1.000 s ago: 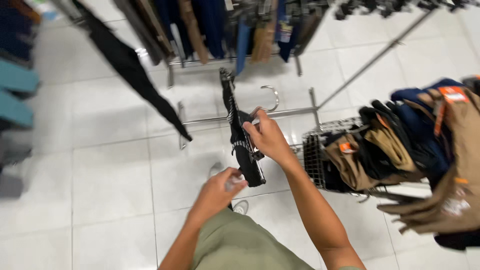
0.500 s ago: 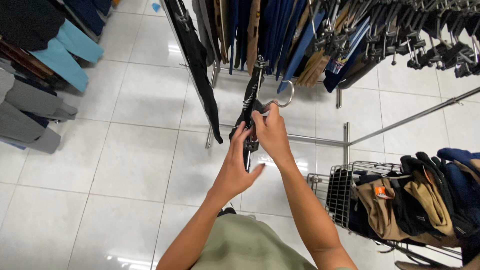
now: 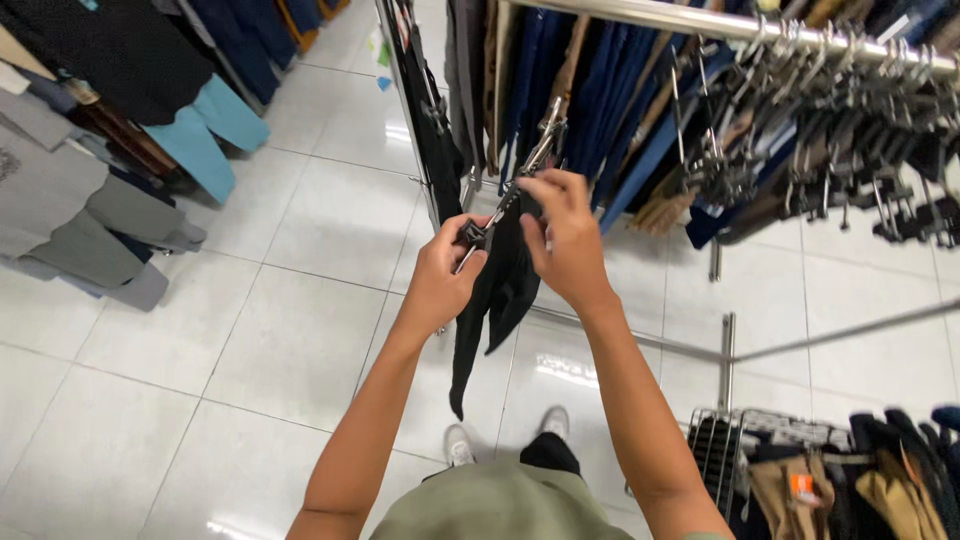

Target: The person takes pairs of pants from a cart, attaches them to clip-style hangers, and hangs the hangers on a clothing rack.

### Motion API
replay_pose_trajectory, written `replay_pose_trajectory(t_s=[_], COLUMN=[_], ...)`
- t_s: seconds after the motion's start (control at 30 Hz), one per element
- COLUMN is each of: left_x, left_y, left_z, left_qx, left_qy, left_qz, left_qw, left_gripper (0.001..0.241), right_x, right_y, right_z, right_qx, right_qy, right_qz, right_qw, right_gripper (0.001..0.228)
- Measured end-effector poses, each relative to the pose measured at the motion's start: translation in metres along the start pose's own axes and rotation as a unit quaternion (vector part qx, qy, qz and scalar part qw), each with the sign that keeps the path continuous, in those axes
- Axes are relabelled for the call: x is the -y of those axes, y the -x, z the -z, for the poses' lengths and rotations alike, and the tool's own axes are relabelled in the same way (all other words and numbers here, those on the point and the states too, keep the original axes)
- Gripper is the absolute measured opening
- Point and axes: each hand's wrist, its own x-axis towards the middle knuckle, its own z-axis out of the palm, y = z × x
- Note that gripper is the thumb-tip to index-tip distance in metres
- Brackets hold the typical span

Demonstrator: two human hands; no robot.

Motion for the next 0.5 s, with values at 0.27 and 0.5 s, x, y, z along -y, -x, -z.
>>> replay_pose_trajectory(t_s=[0.27,0.5], left_x=[0.003,-0.005], left_y=[-0.052,-0.074], left_z=[-0.022,-0.050], left_qx=[-0.071,-0.094], left_qy=[0.035,0.026], left_qz=[0.020,-0.022], left_qw=[0.997,0.995], left_gripper=[0.045,0.045], right_x=[-0.069,-0.104], right_y=[-0.059,-0.086], right_z=[-0.012,-0.019], right_qx=[0.067,0.126], right_qy=[0.024,-0.009], right_qz=[0.211,0.265], right_qw=[0.975,0.956], right_gripper=[0.030,0.029])
